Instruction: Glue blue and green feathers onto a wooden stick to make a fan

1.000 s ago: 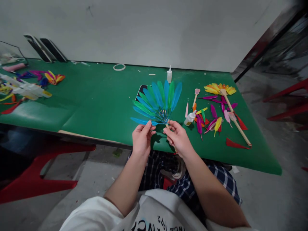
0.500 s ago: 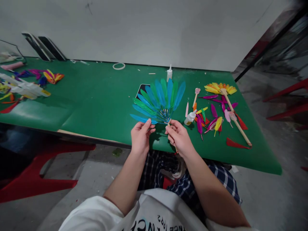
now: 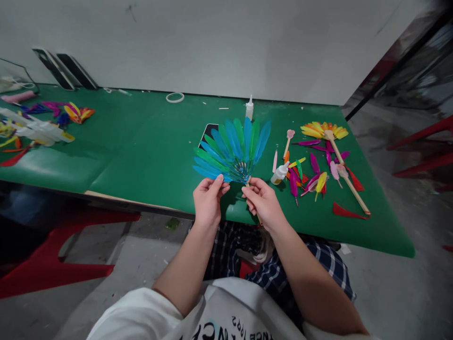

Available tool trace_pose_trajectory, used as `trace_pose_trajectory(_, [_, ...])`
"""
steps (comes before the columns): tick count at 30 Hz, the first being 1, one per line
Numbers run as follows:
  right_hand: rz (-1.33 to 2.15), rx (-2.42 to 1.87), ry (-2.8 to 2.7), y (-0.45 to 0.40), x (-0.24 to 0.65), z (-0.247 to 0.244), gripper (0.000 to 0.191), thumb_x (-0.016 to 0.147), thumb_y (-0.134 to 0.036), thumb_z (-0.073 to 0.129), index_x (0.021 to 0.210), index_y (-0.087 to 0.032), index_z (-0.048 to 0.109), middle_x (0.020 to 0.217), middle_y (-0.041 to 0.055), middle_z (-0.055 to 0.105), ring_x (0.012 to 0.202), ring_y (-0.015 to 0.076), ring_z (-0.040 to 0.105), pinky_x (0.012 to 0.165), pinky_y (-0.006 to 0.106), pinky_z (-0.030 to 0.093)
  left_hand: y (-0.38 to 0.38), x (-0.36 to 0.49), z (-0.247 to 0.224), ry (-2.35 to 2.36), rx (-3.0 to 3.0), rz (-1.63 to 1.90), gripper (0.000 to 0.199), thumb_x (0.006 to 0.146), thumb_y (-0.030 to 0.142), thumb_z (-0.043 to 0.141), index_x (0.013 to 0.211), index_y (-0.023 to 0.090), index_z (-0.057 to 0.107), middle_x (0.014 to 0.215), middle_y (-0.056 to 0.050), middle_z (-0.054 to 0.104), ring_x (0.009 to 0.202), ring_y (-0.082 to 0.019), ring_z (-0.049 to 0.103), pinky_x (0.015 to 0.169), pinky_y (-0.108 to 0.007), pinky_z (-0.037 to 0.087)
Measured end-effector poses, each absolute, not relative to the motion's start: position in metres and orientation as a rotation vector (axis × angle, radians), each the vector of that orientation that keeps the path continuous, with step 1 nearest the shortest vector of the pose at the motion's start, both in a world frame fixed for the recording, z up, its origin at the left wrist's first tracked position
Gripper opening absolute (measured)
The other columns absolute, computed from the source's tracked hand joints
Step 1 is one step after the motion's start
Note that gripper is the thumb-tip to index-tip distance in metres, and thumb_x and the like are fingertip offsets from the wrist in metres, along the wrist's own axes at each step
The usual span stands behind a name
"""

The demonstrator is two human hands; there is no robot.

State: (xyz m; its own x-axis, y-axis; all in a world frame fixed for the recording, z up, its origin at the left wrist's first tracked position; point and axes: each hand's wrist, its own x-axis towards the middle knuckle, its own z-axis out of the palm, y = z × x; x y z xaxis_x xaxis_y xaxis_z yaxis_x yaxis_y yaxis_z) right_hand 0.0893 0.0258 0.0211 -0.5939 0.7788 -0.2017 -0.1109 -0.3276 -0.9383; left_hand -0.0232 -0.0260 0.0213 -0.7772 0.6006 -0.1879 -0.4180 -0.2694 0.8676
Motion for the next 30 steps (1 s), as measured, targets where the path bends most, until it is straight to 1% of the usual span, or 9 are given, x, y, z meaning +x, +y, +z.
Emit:
trace_pose_trajectory(3, [1.951, -0.893, -1.319, 0.026, 0.089, 0.021, 0.027, 0.071, -0.037, 0.058, 0.090, -0.019, 0.052, 0.058, -0.0070, 0.050, 0.034, 0.0011, 0.035, 0.027, 0.013, 0.026, -0.026, -0.023, 0.021, 1.333, 0.218, 2.070, 0.026, 0.058, 0.023, 0.072, 0.056, 0.011, 0.049, 0.052, 0.002, 0.056, 0.052, -0.006, 0.057, 0.052, -0.015, 0.049])
trace_pose_trajectory(7, [1.937, -0.881, -1.287, 0.026, 0.087, 0.021, 0.023, 0.072, -0.037, 0.057, 0.084, -0.018, 0.051, 0.054, -0.0076, 0.049, 0.031, 0.0004, 0.032, 0.027, 0.013, 0.021, -0.026, -0.022, 0.021, 1.307, 0.209, 2.045, 0.025, 0.059, 0.023, 0.072, 0.057, 0.011, 0.050, 0.052, 0.002, 0.057, 0.052, -0.006, 0.057, 0.052, -0.014, 0.048])
trace_pose_trajectory(11, [1.924, -0.904, -1.265, 0.027, 0.087, 0.020, 0.024, 0.071, -0.037, 0.058, 0.083, -0.018, 0.051, 0.052, -0.0083, 0.047, 0.030, 0.0002, 0.030, 0.028, 0.014, 0.017, -0.024, -0.022, 0.019, 1.264, 0.180, 2.012, 0.024, 0.059, 0.023, 0.072, 0.057, 0.011, 0.051, 0.052, 0.002, 0.058, 0.052, -0.005, 0.057, 0.053, -0.013, 0.049])
trace_pose_trajectory(15, [1.875, -0.933, -1.271, 0.027, 0.086, 0.019, 0.025, 0.070, -0.037, 0.059, 0.083, -0.017, 0.051, 0.050, -0.0084, 0.047, 0.031, 0.0006, 0.029, 0.029, 0.015, 0.018, -0.022, -0.022, 0.018, 1.237, 0.178, 2.006, 0.022, 0.060, 0.022, 0.072, 0.058, 0.011, 0.053, 0.053, 0.002, 0.059, 0.052, -0.005, 0.058, 0.053, -0.012, 0.048])
trace_pose_trajectory(22, [1.836, -0.962, -1.251, 0.027, 0.084, 0.018, 0.026, 0.069, -0.037, 0.059, 0.084, -0.017, 0.052, 0.049, -0.0087, 0.046, 0.032, 0.0003, 0.029, 0.030, 0.015, 0.017, -0.018, -0.023, 0.016, 1.178, 0.171, 2.024, 0.018, 0.062, 0.024, 0.070, 0.066, 0.010, 0.058, 0.059, 0.000, 0.061, 0.055, -0.006, 0.059, 0.055, -0.013, 0.050])
trace_pose_trajectory(30, [1.763, -0.990, -1.309, 0.028, 0.086, 0.011, 0.027, 0.071, -0.040, 0.057, 0.087, -0.018, 0.052, 0.052, -0.0080, 0.046, 0.034, 0.0006, 0.031, 0.032, 0.015, 0.021, -0.015, -0.023, 0.016, 1.111, -0.012, 1.939, 0.009, 0.067, 0.017, 0.064, 0.066, 0.009, 0.058, 0.059, -0.002, 0.062, 0.056, -0.008, 0.061, 0.055, -0.016, 0.051])
